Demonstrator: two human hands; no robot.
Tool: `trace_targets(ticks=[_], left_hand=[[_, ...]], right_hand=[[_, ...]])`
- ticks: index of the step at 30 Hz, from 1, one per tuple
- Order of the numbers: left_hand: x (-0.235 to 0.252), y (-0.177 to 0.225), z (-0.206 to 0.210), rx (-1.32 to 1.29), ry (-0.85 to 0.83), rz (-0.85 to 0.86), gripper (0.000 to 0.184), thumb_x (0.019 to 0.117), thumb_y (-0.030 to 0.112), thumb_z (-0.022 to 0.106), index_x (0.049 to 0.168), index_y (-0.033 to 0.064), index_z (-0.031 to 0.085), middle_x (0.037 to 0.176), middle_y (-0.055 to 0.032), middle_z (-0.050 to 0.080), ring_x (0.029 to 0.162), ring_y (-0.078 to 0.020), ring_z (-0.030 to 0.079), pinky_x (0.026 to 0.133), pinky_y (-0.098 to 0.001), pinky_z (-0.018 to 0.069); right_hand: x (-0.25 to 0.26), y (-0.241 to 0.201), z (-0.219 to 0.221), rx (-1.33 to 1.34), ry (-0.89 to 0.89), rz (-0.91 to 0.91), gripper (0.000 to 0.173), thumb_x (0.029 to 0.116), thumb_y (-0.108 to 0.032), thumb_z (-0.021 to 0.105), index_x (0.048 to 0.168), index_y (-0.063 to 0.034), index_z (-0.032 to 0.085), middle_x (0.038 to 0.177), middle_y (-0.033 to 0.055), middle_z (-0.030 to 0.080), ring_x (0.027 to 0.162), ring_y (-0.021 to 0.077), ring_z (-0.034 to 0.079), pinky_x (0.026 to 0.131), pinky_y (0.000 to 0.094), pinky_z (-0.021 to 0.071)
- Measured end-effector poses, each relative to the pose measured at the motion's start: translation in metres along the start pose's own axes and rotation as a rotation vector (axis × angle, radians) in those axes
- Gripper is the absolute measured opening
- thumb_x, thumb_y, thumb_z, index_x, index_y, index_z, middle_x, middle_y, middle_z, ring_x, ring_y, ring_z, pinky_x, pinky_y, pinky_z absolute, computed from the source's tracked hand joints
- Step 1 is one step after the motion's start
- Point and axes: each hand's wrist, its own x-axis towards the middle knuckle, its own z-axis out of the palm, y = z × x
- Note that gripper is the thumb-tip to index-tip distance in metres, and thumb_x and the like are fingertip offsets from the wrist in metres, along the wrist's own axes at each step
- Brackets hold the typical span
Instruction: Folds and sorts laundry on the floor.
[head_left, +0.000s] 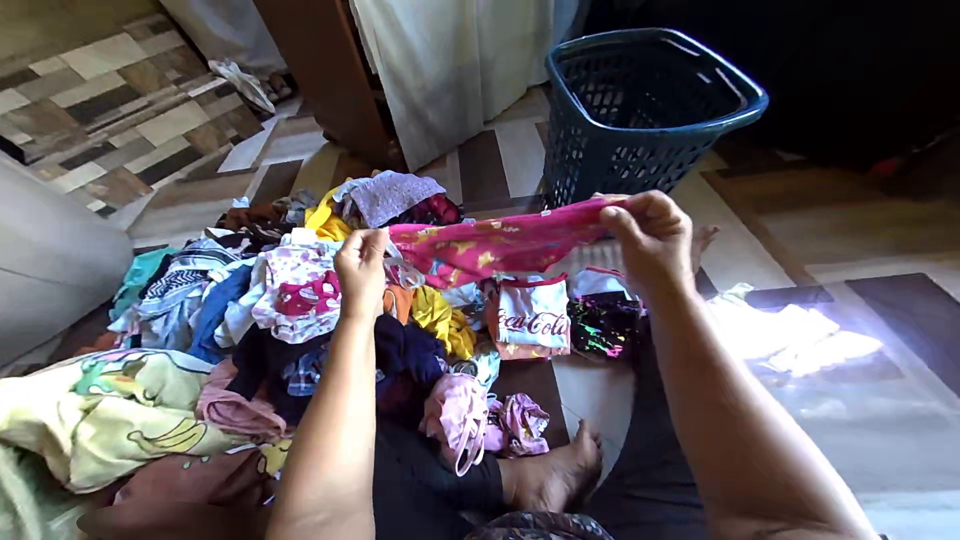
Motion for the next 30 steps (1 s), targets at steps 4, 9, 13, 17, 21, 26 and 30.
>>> trace_targets(ticks=[4,9,13,17,21,26,30], left_hand=[[-0.028,0.000,-0.021,-0.012,-0.152,0.036,0.014,0.1026,0.015,0.059,0.105,0.0028,0.064,0.092,0.0086,0.063,0.084,0.0065,0.059,0.080,-0.0175,0.0514],[-0.106,-0.053,-0.029,0.090,-0.407,-0.218,0.018,0.0999,0.006,0.057,0.100,-0.0095,0.066,0.092,-0.0073,0.068,0.086,-0.0051,0.064,0.086,-0.0276,0.0545],[-0.143,-0.083,-0.019,0.147,-0.429,-0.359,0.022,0.1021,0.008,0.054,0.101,-0.0102,0.066,0.091,-0.0102,0.066,0.085,-0.0068,0.060,0.084,-0.0269,0.0501],[-0.130,-0.074,-0.006,0.210,-0.338,-0.399,0.025,0.1050,0.011,0.052,0.104,-0.0103,0.065,0.094,-0.0137,0.066,0.088,-0.0114,0.061,0.086,-0.0304,0.0494],[-0.121,-0.073,0.009,0.429,-0.311,-0.412,0.031,0.1070,0.015,0.050,0.111,-0.0117,0.066,0.102,-0.0254,0.069,0.098,-0.0325,0.067,0.093,-0.0489,0.0506],[-0.109,-0.063,0.029,0.736,-0.436,-0.542,0.039,0.1098,0.024,0.045,0.124,-0.0076,0.063,0.117,-0.0286,0.068,0.114,-0.0431,0.065,0.100,-0.0586,0.0470],[-0.104,-0.062,0.040,0.901,-0.567,-0.606,0.041,0.1109,0.029,0.041,0.129,-0.0018,0.062,0.122,-0.0253,0.067,0.118,-0.0400,0.064,0.100,-0.0575,0.0479]], right_hand=[[-0.053,-0.018,-0.028,-0.034,-0.226,-0.025,0.009,0.0978,-0.029,0.069,0.106,-0.0275,0.071,0.112,-0.0157,0.072,0.103,0.0003,0.068,0.089,0.0230,0.0581],[-0.156,0.014,-0.034,-0.092,-0.335,0.411,0.016,0.0947,-0.017,0.064,0.099,-0.0025,0.068,0.096,-0.0045,0.072,0.088,-0.0020,0.066,0.082,0.0211,0.0565],[-0.174,0.030,-0.016,-0.177,-0.327,0.641,0.019,0.0990,-0.008,0.057,0.106,0.0088,0.063,0.095,0.0072,0.069,0.085,0.0040,0.066,0.084,0.0243,0.0560],[-0.151,0.037,0.001,-0.232,-0.243,0.695,0.022,0.1034,-0.008,0.051,0.112,0.0111,0.060,0.093,0.0119,0.066,0.081,0.0099,0.065,0.078,0.0291,0.0569],[-0.128,0.051,0.013,-0.397,-0.204,0.732,0.026,0.1059,-0.011,0.051,0.119,0.0092,0.062,0.106,0.0218,0.068,0.097,0.0248,0.067,0.091,0.0428,0.0536],[-0.116,0.072,0.020,-0.605,-0.222,0.859,0.032,0.1086,-0.016,0.047,0.128,0.0059,0.061,0.121,0.0274,0.066,0.117,0.0380,0.064,0.104,0.0539,0.0464],[-0.114,0.080,0.022,-0.682,-0.232,0.936,0.033,0.1092,-0.016,0.046,0.131,0.0051,0.059,0.127,0.0276,0.065,0.123,0.0398,0.061,0.107,0.0548,0.0440]])
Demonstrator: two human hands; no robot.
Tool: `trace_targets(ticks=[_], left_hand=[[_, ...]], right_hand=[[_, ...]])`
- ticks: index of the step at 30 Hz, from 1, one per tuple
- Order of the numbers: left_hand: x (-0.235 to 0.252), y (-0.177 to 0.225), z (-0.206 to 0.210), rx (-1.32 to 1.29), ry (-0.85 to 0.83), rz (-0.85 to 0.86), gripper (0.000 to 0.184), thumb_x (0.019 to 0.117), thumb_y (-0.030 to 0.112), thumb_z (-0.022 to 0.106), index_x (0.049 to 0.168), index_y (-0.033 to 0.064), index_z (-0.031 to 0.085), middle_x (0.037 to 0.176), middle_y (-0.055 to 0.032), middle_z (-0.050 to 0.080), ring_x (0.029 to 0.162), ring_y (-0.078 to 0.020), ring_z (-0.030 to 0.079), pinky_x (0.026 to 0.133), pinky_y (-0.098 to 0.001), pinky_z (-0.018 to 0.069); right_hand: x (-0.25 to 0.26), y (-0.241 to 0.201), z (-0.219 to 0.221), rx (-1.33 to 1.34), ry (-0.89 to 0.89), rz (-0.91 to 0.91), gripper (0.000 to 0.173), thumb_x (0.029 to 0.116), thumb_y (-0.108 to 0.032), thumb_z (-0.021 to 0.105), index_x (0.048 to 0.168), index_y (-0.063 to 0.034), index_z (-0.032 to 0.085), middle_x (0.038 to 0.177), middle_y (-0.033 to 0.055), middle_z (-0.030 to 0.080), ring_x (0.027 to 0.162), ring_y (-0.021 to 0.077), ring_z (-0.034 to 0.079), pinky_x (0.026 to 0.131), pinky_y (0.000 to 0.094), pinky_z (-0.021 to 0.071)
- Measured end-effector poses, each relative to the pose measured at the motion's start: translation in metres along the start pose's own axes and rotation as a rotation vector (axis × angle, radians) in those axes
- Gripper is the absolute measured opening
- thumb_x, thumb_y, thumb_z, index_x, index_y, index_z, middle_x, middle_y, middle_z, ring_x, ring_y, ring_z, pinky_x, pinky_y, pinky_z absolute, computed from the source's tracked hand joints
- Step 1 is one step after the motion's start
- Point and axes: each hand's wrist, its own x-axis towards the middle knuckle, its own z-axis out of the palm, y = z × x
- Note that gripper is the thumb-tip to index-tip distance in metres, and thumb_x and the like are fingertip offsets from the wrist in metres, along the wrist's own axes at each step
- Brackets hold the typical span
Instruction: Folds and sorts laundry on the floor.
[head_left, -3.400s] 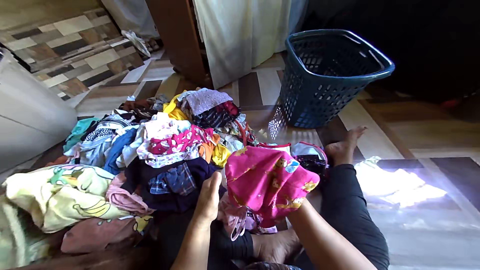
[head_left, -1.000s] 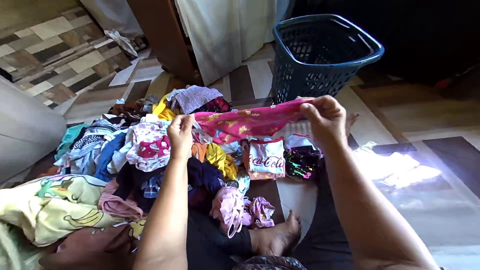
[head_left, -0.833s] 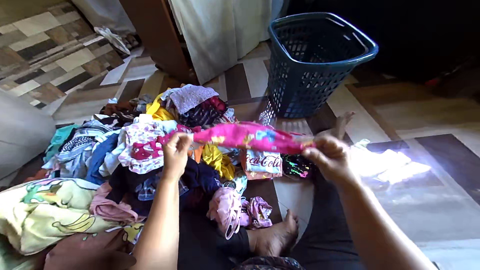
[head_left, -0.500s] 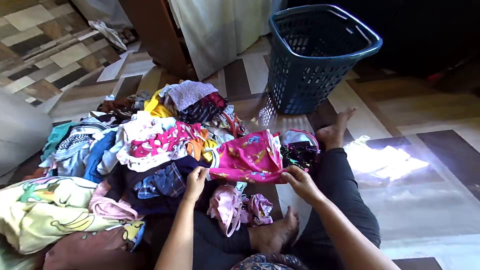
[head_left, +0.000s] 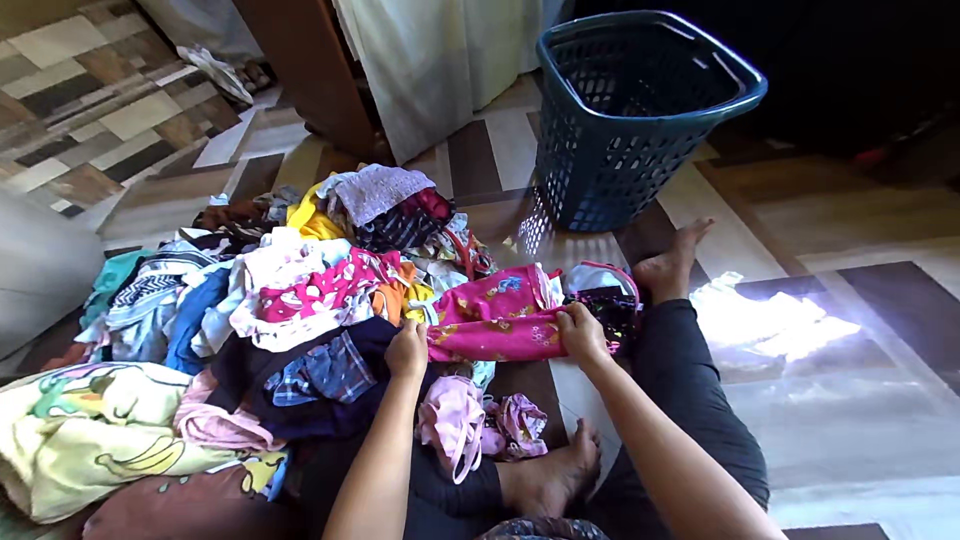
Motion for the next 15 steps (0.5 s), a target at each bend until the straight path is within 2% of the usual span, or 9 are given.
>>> trace_targets(ticks=[4,7,10,13,15], left_hand=[[0.003,0.005,0.004,0.110,-0.045,-0.018,0.040,0.1111,0.028,0.039,0.130,0.0007,0.062,0.123,-0.0229,0.068,0.118,-0.0379,0.065,0.097,-0.0556,0.0494],[0.002,0.007,0.002,0.095,-0.056,-0.012,0.037,0.1100,0.025,0.042,0.131,0.0017,0.061,0.126,-0.0210,0.067,0.120,-0.0358,0.064,0.099,-0.0547,0.0489],[0.002,0.017,-0.001,0.015,0.042,0.061,0.034,0.1059,0.018,0.050,0.132,-0.0002,0.062,0.132,-0.0225,0.063,0.123,-0.0368,0.062,0.102,-0.0531,0.0483],[0.011,0.036,0.003,-0.105,0.096,0.206,0.033,0.1051,0.014,0.051,0.128,-0.0051,0.064,0.131,-0.0254,0.063,0.125,-0.0376,0.060,0.108,-0.0505,0.0453],[0.024,0.047,0.016,-0.221,0.090,0.346,0.031,0.1044,0.011,0.051,0.126,-0.0080,0.064,0.128,-0.0264,0.064,0.122,-0.0368,0.062,0.108,-0.0471,0.0462]], right_hand=[[0.007,0.004,-0.002,-0.077,-0.019,0.084,0.035,0.1093,-0.018,0.046,0.135,0.0021,0.058,0.130,0.0256,0.064,0.125,0.0394,0.060,0.108,0.0543,0.0441],[0.012,-0.003,-0.008,-0.112,-0.001,0.090,0.042,0.1066,-0.019,0.050,0.142,0.0027,0.051,0.133,0.0277,0.061,0.126,0.0425,0.059,0.106,0.0577,0.0444],[0.021,-0.019,-0.006,-0.145,0.069,-0.081,0.045,0.1030,-0.020,0.057,0.141,0.0033,0.054,0.142,0.0307,0.052,0.134,0.0485,0.049,0.109,0.0664,0.0357],[0.043,-0.040,0.011,-0.246,0.050,-0.305,0.037,0.1010,-0.018,0.060,0.132,0.0007,0.064,0.140,0.0288,0.055,0.132,0.0489,0.049,0.106,0.0678,0.0368],[0.060,-0.055,0.020,-0.344,-0.027,-0.316,0.035,0.1012,-0.018,0.060,0.131,-0.0002,0.065,0.141,0.0275,0.055,0.133,0.0478,0.049,0.107,0.0663,0.0374]])
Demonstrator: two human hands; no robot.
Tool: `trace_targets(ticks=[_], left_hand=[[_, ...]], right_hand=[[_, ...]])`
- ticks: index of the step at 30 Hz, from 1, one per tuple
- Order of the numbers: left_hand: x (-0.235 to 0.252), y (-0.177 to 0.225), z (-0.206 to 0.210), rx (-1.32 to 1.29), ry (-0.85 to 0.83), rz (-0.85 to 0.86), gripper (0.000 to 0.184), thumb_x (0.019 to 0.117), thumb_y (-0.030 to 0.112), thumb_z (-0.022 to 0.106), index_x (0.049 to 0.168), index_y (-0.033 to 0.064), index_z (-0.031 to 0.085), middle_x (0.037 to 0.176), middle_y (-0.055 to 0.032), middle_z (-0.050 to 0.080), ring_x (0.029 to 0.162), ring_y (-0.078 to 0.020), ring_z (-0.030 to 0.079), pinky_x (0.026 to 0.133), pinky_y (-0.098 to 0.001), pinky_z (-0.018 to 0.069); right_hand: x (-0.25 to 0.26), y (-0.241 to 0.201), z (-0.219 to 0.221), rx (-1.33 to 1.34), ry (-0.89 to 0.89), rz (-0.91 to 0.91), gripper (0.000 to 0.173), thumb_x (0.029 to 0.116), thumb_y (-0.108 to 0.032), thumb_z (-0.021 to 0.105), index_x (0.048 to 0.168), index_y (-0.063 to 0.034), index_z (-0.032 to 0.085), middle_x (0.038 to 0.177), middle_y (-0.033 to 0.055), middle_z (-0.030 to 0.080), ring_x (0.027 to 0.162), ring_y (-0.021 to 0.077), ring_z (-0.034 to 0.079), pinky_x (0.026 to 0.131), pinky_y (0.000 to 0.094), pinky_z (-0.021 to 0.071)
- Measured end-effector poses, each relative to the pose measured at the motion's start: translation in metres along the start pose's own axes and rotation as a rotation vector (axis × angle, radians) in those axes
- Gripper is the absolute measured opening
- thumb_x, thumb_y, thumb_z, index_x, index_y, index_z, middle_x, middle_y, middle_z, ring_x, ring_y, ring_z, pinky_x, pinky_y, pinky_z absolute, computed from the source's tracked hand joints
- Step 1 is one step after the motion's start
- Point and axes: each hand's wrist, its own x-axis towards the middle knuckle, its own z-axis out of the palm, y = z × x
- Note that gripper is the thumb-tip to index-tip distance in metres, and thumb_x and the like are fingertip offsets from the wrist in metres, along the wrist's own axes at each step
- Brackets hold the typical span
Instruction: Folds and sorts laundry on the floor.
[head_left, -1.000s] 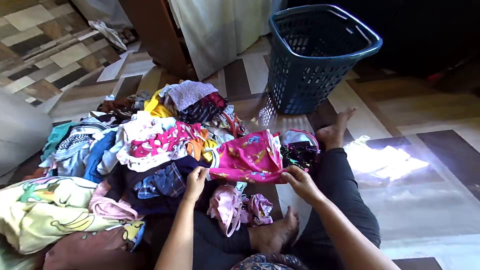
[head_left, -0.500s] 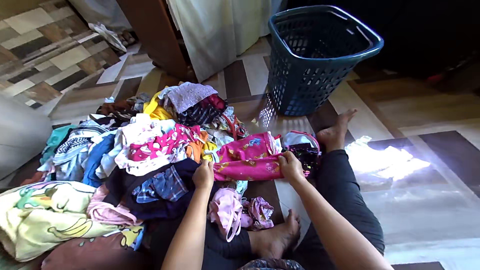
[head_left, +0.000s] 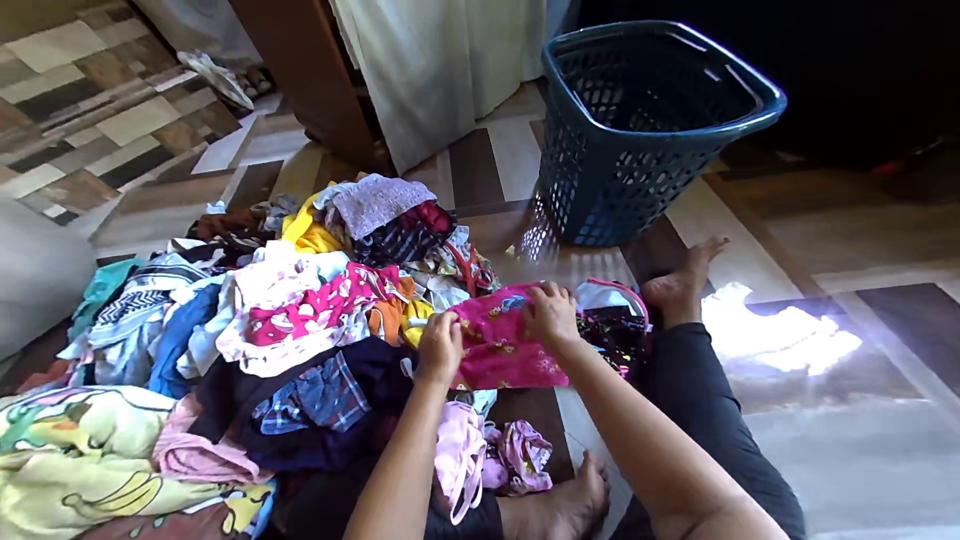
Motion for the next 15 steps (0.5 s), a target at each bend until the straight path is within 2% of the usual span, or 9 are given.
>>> trace_targets(ticks=[2,4,6,9,13,15], left_hand=[[0.016,-0.001,0.017,-0.058,-0.004,0.081,0.032,0.1034,0.009,0.052,0.127,-0.0078,0.064,0.129,-0.0255,0.064,0.124,-0.0359,0.061,0.110,-0.0456,0.0455],[0.034,-0.005,0.027,-0.016,-0.018,0.074,0.034,0.1036,0.009,0.050,0.132,-0.0045,0.063,0.134,-0.0228,0.063,0.127,-0.0350,0.060,0.112,-0.0472,0.0433],[0.049,-0.011,0.030,0.080,-0.033,0.016,0.036,0.1041,0.010,0.049,0.135,-0.0009,0.062,0.137,-0.0202,0.063,0.129,-0.0348,0.059,0.112,-0.0511,0.0413],[0.065,-0.016,0.025,0.198,-0.129,-0.162,0.041,0.1069,0.016,0.043,0.144,0.0060,0.057,0.141,-0.0177,0.061,0.134,-0.0348,0.054,0.113,-0.0571,0.0347],[0.068,-0.032,0.030,0.251,-0.153,-0.202,0.041,0.1092,0.026,0.041,0.139,0.0071,0.062,0.134,-0.0180,0.065,0.131,-0.0362,0.057,0.111,-0.0600,0.0347],[0.066,-0.035,0.033,0.268,-0.150,-0.186,0.041,0.1097,0.028,0.040,0.134,0.0066,0.066,0.133,-0.0175,0.066,0.131,-0.0359,0.056,0.112,-0.0601,0.0337]], right_hand=[[0.018,-0.006,0.001,-0.077,-0.094,0.080,0.038,0.1030,-0.020,0.057,0.134,0.0010,0.062,0.142,0.0280,0.053,0.135,0.0473,0.047,0.108,0.0648,0.0378],[0.032,-0.007,-0.002,-0.125,-0.164,0.196,0.042,0.1049,-0.026,0.054,0.136,0.0023,0.059,0.145,0.0290,0.050,0.137,0.0466,0.045,0.108,0.0634,0.0388],[0.040,-0.005,-0.005,-0.134,-0.203,0.284,0.046,0.1055,-0.030,0.052,0.137,0.0033,0.058,0.147,0.0292,0.049,0.138,0.0464,0.046,0.108,0.0628,0.0404],[0.044,-0.002,-0.011,-0.148,-0.283,0.375,0.044,0.1057,-0.029,0.050,0.135,0.0025,0.059,0.148,0.0265,0.049,0.135,0.0431,0.051,0.106,0.0615,0.0441],[0.045,-0.002,-0.019,-0.165,-0.395,0.418,0.036,0.1045,-0.021,0.051,0.127,0.0040,0.064,0.140,0.0243,0.058,0.133,0.0398,0.055,0.104,0.0614,0.0450],[0.046,-0.003,-0.019,-0.185,-0.420,0.424,0.036,0.1045,-0.022,0.051,0.126,0.0034,0.065,0.138,0.0235,0.060,0.131,0.0396,0.056,0.103,0.0615,0.0458]])
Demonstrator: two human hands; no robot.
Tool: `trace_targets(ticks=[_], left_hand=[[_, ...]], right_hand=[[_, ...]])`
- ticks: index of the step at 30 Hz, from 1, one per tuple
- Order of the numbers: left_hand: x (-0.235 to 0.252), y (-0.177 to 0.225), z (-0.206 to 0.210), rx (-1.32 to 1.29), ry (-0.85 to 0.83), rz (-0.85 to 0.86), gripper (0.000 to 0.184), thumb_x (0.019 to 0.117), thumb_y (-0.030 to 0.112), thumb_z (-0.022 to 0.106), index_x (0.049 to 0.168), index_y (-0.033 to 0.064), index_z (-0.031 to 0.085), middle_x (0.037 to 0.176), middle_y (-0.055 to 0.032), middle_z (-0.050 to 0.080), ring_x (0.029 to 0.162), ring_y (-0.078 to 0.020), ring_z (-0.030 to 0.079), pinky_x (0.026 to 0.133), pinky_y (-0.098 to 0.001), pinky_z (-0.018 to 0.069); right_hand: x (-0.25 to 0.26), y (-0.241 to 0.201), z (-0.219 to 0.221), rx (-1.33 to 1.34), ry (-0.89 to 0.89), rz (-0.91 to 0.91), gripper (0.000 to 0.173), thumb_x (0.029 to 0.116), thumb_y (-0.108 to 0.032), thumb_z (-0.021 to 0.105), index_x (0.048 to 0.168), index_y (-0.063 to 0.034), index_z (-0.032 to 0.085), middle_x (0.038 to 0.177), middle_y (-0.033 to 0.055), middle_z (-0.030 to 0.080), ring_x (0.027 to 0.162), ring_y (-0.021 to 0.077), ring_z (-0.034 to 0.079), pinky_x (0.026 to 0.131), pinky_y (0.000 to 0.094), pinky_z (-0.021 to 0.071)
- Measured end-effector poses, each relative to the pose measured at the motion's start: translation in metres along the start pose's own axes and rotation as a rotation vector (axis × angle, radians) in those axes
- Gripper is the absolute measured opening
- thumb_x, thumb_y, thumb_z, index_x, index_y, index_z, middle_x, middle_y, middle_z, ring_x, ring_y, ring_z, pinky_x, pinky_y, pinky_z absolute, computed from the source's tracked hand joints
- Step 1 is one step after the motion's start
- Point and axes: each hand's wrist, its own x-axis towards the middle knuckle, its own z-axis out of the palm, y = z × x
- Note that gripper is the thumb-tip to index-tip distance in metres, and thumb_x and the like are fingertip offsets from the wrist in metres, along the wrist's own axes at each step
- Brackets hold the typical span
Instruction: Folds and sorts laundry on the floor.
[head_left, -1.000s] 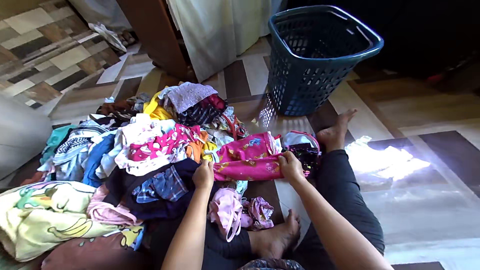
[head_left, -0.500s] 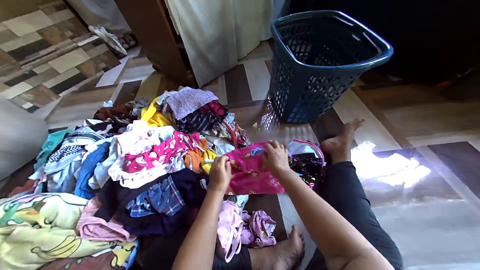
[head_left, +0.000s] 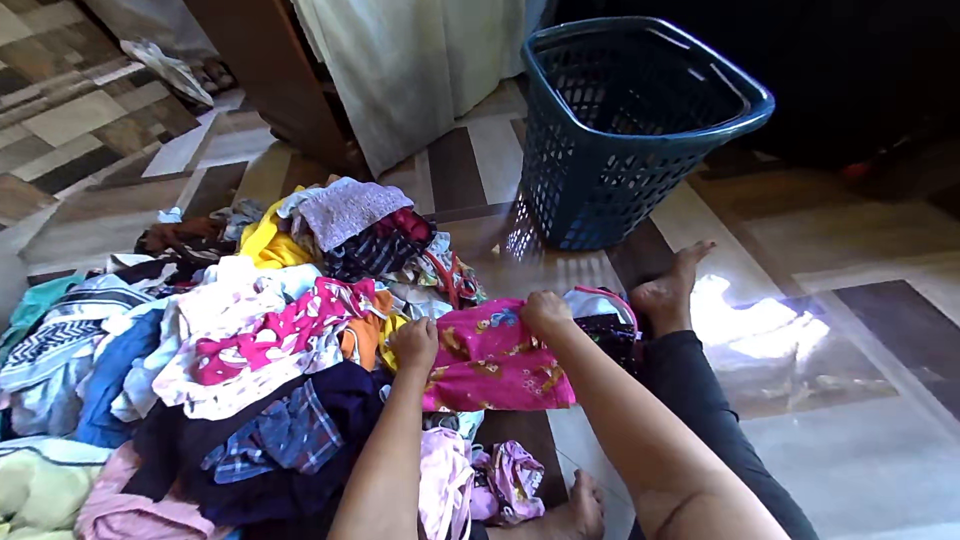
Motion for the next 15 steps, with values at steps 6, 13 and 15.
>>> trace_targets(ticks=[6,13,15], left_hand=[[0.003,0.000,-0.002,0.014,-0.074,0.000,0.044,0.1079,0.039,0.046,0.127,0.0078,0.070,0.136,-0.0153,0.063,0.136,-0.0339,0.051,0.114,-0.0603,0.0294],[0.006,-0.018,0.002,-0.211,0.022,0.035,0.037,0.1078,0.026,0.049,0.123,-0.0018,0.069,0.123,-0.0227,0.068,0.122,-0.0383,0.061,0.110,-0.0588,0.0371],[0.007,-0.025,0.004,-0.303,0.049,0.049,0.037,0.1075,0.026,0.050,0.122,-0.0031,0.068,0.119,-0.0239,0.069,0.118,-0.0387,0.063,0.108,-0.0588,0.0395]], right_hand=[[0.003,-0.002,-0.003,-0.026,-0.025,-0.012,0.042,0.1069,-0.031,0.050,0.125,0.0040,0.065,0.137,0.0241,0.060,0.132,0.0400,0.056,0.104,0.0624,0.0443],[0.010,0.024,-0.005,0.570,0.169,-0.004,0.041,0.1081,-0.029,0.047,0.123,0.0050,0.065,0.127,0.0290,0.063,0.121,0.0427,0.060,0.100,0.0615,0.0460],[0.009,0.030,0.002,1.039,0.224,0.036,0.036,0.1082,-0.023,0.045,0.124,0.0048,0.061,0.113,0.0246,0.063,0.100,0.0334,0.062,0.085,0.0509,0.0502]])
